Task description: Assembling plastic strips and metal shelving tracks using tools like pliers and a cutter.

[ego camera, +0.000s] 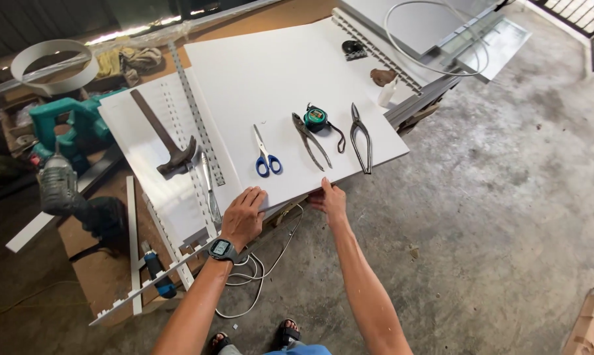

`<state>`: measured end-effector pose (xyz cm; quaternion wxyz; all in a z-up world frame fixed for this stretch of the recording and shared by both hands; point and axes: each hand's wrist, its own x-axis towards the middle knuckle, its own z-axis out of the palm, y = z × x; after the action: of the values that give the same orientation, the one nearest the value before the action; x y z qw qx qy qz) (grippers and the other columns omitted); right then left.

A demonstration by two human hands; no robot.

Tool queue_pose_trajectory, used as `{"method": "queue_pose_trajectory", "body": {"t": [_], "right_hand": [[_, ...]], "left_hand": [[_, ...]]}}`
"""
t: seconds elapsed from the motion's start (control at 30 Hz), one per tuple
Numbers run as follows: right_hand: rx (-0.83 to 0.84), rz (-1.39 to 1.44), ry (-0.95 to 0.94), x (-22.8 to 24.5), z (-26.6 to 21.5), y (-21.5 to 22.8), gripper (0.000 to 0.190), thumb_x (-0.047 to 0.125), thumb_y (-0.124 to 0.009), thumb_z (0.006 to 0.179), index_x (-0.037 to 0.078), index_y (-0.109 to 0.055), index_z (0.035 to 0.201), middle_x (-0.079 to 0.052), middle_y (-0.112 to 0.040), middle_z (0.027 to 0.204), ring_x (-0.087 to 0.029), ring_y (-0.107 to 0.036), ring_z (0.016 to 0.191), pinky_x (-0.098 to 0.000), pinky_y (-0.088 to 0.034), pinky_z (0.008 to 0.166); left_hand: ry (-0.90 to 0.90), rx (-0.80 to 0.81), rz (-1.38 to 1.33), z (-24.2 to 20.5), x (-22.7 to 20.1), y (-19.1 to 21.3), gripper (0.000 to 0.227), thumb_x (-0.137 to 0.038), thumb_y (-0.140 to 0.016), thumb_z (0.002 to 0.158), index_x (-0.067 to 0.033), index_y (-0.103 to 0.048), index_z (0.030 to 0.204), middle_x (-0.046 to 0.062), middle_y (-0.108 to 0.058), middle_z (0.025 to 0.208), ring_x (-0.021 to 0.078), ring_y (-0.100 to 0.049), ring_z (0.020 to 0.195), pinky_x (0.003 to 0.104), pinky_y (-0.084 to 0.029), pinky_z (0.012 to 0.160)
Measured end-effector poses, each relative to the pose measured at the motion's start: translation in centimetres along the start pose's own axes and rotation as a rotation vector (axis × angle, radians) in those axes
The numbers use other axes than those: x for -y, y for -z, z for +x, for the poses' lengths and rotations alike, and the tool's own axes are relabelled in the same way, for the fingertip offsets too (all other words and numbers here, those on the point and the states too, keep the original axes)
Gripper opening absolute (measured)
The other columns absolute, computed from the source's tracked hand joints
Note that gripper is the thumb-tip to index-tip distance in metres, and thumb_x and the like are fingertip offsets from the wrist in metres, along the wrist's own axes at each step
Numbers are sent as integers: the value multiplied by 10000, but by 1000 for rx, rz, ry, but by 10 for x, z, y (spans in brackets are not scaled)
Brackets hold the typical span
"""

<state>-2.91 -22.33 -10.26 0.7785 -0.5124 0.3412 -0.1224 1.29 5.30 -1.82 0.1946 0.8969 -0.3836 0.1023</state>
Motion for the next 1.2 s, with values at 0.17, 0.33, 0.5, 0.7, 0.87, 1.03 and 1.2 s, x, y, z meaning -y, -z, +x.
{"method": "queue_pose_trajectory", "body": {"t": [0.17, 0.33, 0.5, 0.7, 0.87, 1.03, 1.2], "right_hand": [[-155, -1029, 741, -33, -47, -5, 400, 356, -735, 933, 74, -632, 1198, -107, -694, 1196, -260, -656, 1126, -467, -531, 1000], [86, -1217, 1393, 10, -66, -44, 831, 350, -862, 726, 51, -531, 1428, -181, -506, 1471, -312, -400, 1410, -604, -164, 1185], [261, -1267, 1288, -3, -43, -49, 767, 248, -846, 729, 163, -567, 1438, -28, -528, 1470, -228, -472, 1377, -502, -266, 1208], [289, -1236, 1347, -4, -33, -43, 764, 189, -816, 742, 205, -569, 1465, 2, -537, 1496, -192, -481, 1368, -470, -271, 1201], [282, -1260, 1378, -8, -28, -40, 742, 186, -795, 767, 219, -577, 1476, 20, -536, 1530, -165, -473, 1380, -446, -252, 1217], [333, -1226, 1365, -3, -32, -38, 694, 273, -808, 827, 213, -583, 1480, 15, -521, 1538, -180, -455, 1387, -447, -240, 1208], [341, -1142, 1277, 1, -40, -47, 744, 341, -832, 741, 183, -567, 1419, -19, -522, 1472, -233, -435, 1345, -481, -223, 1164]], "left_hand": [[106, -38, 76, -2, -3, 14, 676, -245, -845, 722, -144, -597, 1343, 195, -527, 1457, 348, -514, 1329, 443, -418, 1085], [83, 39, 131, 0, 0, 12, 724, -233, -848, 714, -143, -582, 1382, 209, -526, 1453, 345, -517, 1327, 449, -412, 1107], [73, 41, 143, -2, 2, 1, 724, -177, -847, 711, -102, -573, 1376, 236, -537, 1436, 355, -538, 1324, 404, -421, 1138], [24, 37, 170, -1, 3, 0, 735, -171, -850, 692, -50, -571, 1361, 267, -552, 1398, 385, -557, 1291, 415, -433, 1114], [-7, 39, 195, -1, 4, -1, 723, -166, -841, 718, -16, -562, 1367, 285, -558, 1390, 388, -568, 1277, 413, -447, 1105], [15, 57, 170, -1, 2, 1, 722, -155, -839, 708, -21, -567, 1364, 279, -561, 1389, 387, -571, 1277, 408, -448, 1100], [25, 35, 166, 0, 1, 1, 718, -150, -839, 696, -41, -582, 1358, 287, -562, 1391, 386, -580, 1268, 405, -462, 1096]]}}
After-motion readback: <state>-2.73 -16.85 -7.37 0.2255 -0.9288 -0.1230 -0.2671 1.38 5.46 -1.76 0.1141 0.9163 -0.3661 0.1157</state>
